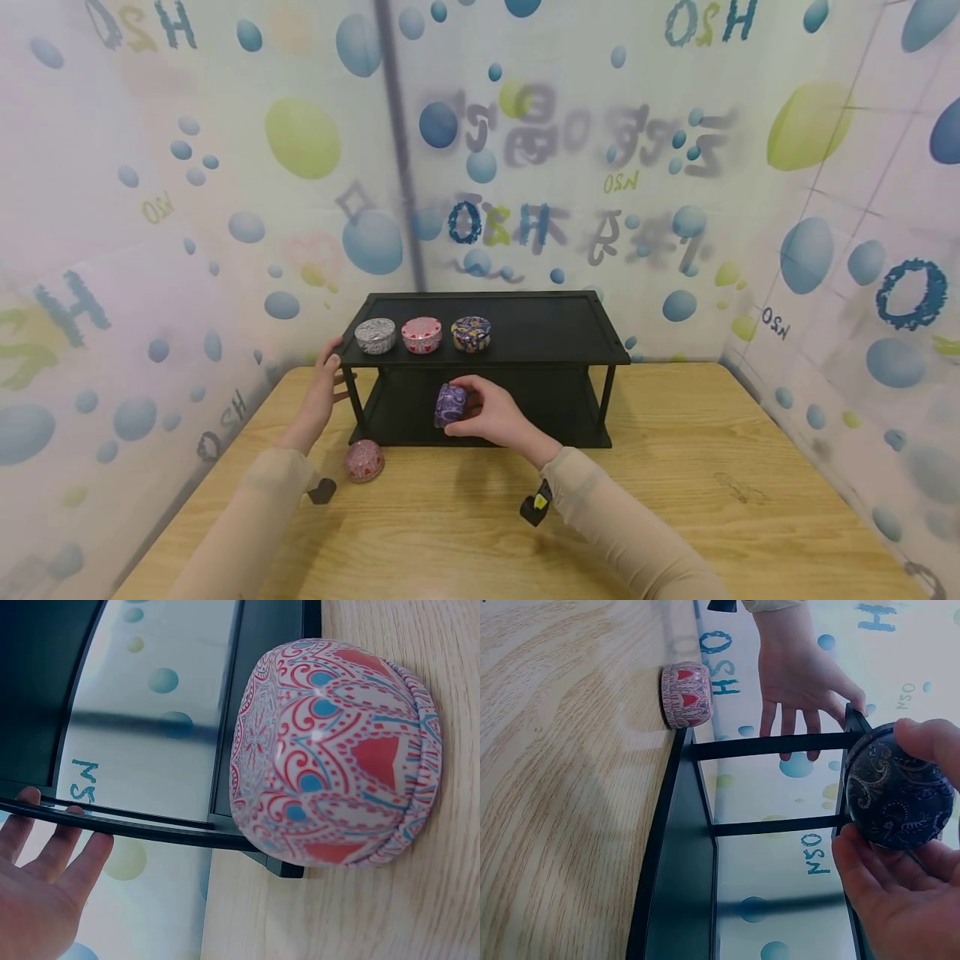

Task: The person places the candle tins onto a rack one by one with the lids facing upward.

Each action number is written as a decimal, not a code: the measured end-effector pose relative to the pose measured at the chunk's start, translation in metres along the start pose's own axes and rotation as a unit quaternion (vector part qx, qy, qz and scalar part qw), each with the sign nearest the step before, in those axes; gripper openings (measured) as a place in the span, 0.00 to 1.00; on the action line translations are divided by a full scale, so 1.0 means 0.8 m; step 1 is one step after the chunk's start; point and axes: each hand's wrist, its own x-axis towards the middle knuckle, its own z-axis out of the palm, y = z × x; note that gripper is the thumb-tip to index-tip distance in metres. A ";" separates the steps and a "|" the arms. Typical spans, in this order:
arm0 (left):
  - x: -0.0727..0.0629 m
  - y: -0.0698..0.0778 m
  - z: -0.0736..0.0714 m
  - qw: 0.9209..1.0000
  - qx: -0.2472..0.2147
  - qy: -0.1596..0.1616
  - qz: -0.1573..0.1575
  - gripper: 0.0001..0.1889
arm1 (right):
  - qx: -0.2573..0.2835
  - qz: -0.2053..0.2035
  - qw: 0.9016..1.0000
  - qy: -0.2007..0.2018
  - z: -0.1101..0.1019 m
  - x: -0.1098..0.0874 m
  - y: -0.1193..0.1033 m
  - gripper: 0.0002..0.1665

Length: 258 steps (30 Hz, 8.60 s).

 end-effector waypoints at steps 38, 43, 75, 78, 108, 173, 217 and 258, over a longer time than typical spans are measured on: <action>0.002 -0.004 -0.001 1.000 0.000 -0.002 0.000 0.29 | -0.019 0.006 0.999 0.029 -0.013 -0.001 0.009 0.38; -0.009 0.018 0.000 1.000 -0.004 -0.014 -0.003 0.29 | -0.016 0.006 0.999 0.030 -0.014 -0.002 0.009 0.39; -0.017 0.034 0.002 1.000 0.004 -0.019 -0.006 0.29 | -0.019 -0.002 0.999 0.040 -0.028 -0.007 0.009 0.42; -0.017 0.033 0.001 1.000 0.003 -0.018 -0.004 0.29 | -0.022 -0.006 0.999 0.044 -0.029 -0.008 0.009 0.42; -0.016 0.034 0.001 1.000 -0.002 -0.018 -0.010 0.28 | -0.015 0.000 0.998 0.059 -0.046 -0.016 0.003 0.43; 0.002 -0.006 -0.002 1.000 0.000 -0.005 0.011 0.30 | -0.040 -0.036 0.995 0.086 -0.101 -0.014 -0.034 0.41; -0.014 0.032 0.004 1.000 -0.005 -0.017 -0.005 0.30 | -0.067 -0.015 0.992 0.110 -0.134 -0.001 -0.042 0.41; -0.015 0.033 0.001 1.000 0.000 -0.012 0.002 0.29 | -0.012 0.004 0.995 0.099 -0.156 0.025 -0.042 0.43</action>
